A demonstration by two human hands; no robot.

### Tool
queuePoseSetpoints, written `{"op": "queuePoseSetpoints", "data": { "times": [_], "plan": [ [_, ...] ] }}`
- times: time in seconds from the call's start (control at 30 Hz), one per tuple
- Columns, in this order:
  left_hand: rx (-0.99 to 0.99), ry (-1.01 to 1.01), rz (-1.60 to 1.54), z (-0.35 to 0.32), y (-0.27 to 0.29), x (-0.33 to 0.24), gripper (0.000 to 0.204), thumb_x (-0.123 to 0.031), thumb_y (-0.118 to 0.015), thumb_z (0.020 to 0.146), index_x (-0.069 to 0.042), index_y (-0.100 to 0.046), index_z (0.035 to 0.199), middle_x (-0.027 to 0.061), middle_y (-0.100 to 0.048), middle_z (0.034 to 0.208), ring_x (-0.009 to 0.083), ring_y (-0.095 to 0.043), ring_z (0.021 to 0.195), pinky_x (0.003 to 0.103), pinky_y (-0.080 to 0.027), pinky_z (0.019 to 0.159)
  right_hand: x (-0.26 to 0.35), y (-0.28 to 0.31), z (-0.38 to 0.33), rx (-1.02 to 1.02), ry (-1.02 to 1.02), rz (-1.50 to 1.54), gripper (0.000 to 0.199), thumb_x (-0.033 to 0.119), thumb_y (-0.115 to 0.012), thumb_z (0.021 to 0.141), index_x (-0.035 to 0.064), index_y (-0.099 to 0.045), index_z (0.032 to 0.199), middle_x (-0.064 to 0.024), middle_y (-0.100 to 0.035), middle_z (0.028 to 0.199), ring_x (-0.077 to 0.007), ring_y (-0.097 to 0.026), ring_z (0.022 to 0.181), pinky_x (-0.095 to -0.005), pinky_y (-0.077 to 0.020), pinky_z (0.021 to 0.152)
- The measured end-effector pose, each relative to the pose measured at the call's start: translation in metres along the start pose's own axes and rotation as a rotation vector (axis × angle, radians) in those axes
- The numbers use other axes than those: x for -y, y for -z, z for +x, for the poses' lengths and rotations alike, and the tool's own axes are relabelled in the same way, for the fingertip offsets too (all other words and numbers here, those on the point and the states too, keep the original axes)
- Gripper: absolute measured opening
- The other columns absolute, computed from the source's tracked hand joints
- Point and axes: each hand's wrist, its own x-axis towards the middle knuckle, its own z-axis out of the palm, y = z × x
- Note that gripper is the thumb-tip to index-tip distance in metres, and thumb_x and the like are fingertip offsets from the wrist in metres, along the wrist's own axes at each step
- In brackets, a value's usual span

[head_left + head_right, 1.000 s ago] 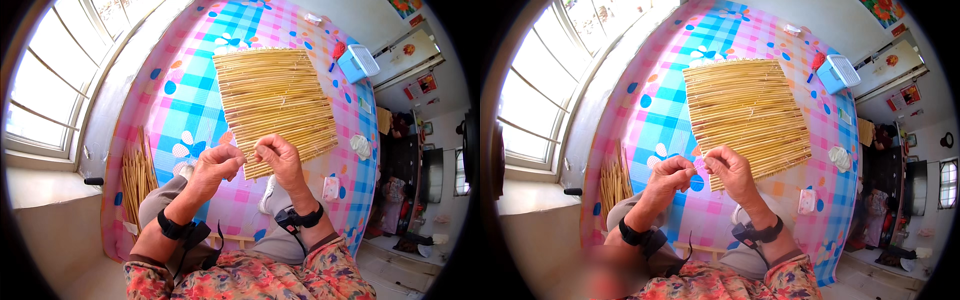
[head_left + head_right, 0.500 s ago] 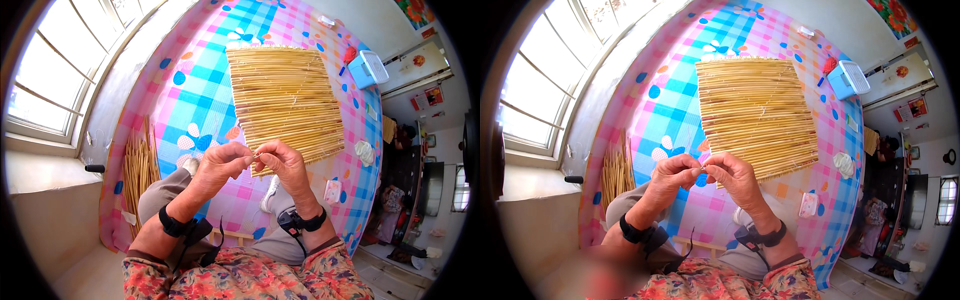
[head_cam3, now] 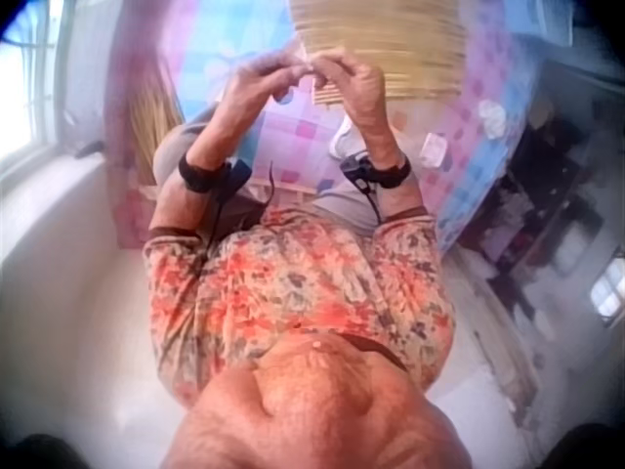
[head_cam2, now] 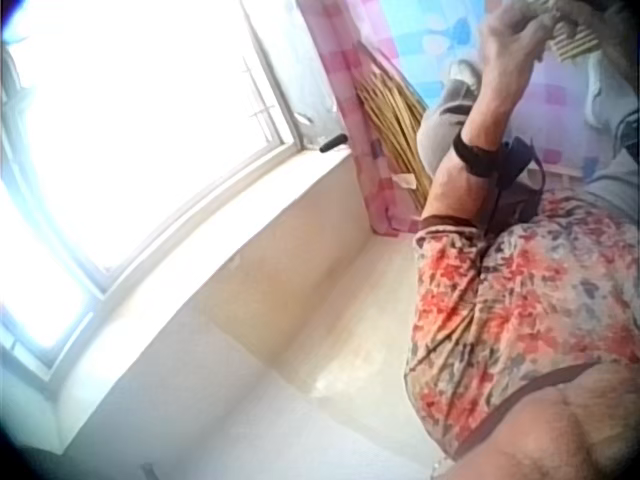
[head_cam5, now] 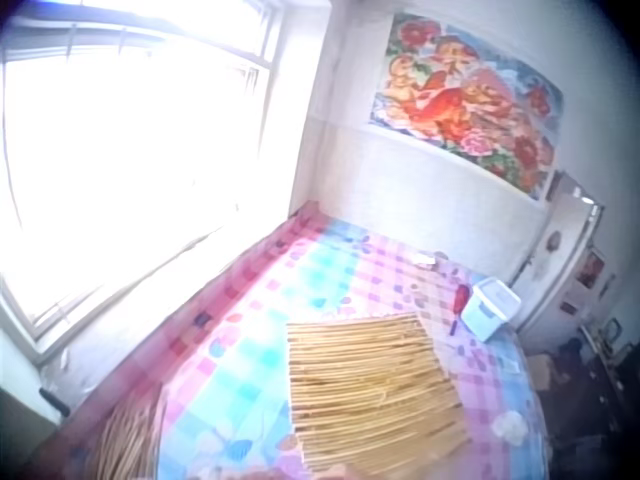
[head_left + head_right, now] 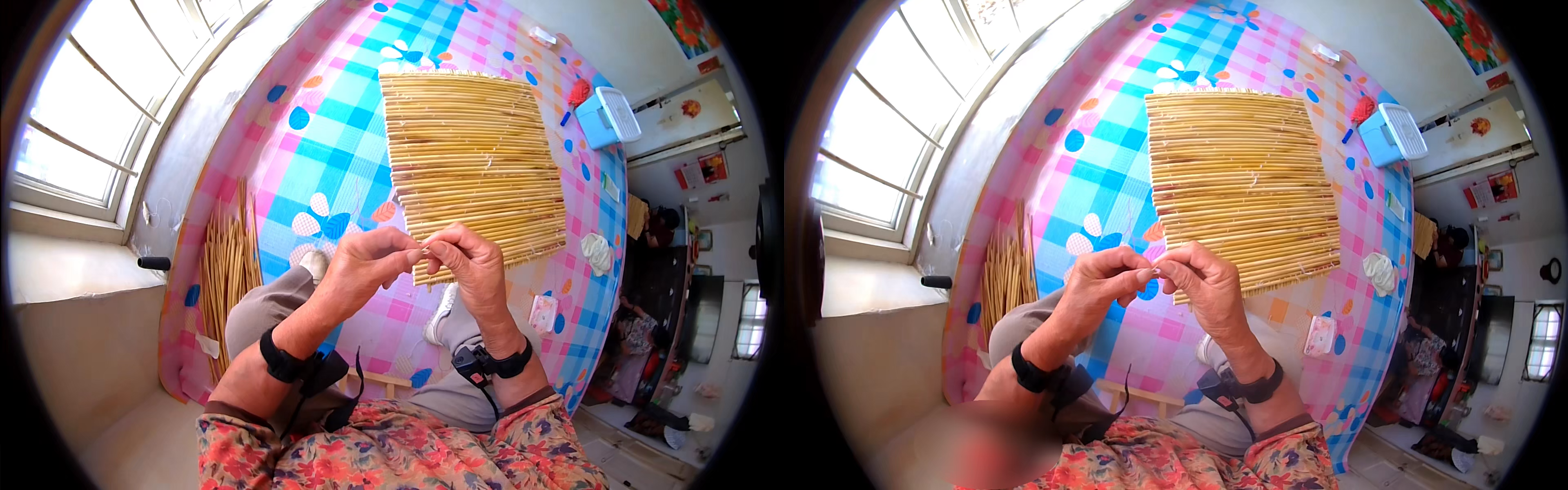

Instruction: The person assembles a bamboo mat by hand. They align multiple bamboo sticks on a workspace, use scissors to cut string, and thread the string through the sticks using a needle to bind them together.

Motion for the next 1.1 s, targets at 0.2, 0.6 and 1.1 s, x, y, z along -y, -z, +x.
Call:
{"op": "queuePoseSetpoints", "data": {
  "times": [0.2,0.6,1.1],
  "plan": [
    [-0.001,0.023,-0.056,-0.001,0.002,0.002,0.014,-0.017,-0.062,0.085,-0.003,-0.063,0.083,-0.0010,-0.056,0.066,0.0038,-0.046,0.055,0.018,-0.036,0.048,-0.003,-0.002,0.001,0.011,0.015,-0.008,0.009,0.009,-0.061,0.085,0.0017,-0.063,0.090,-0.0017,-0.059,0.078,-0.0070,-0.053,0.065,-0.0185,-0.0436,0.057],
    [0.047,0.038,-0.067,0.000,0.004,0.004,0.015,-0.017,-0.062,0.086,-0.003,-0.062,0.084,-0.0009,-0.055,0.066,0.0040,-0.047,0.055,0.018,-0.036,0.047,-0.006,-0.004,0.001,0.005,0.011,-0.026,0.007,0.009,-0.060,0.087,0.0027,-0.059,0.086,0.0001,-0.056,0.071,-0.0055,-0.052,0.063,-0.0182,-0.0423,0.057],
    [0.040,0.130,-0.279,0.002,0.002,0.015,0.013,-0.016,-0.062,0.086,-0.003,-0.062,0.086,-0.0009,-0.057,0.071,0.0055,-0.042,0.053,0.021,-0.036,0.048,-0.010,-0.005,-0.001,-0.046,0.084,-0.132,0.009,0.012,-0.060,0.087,0.0036,-0.057,0.084,-0.0001,-0.056,0.071,-0.0048,-0.051,0.062,-0.0180,-0.0423,0.056]
  ]
}}
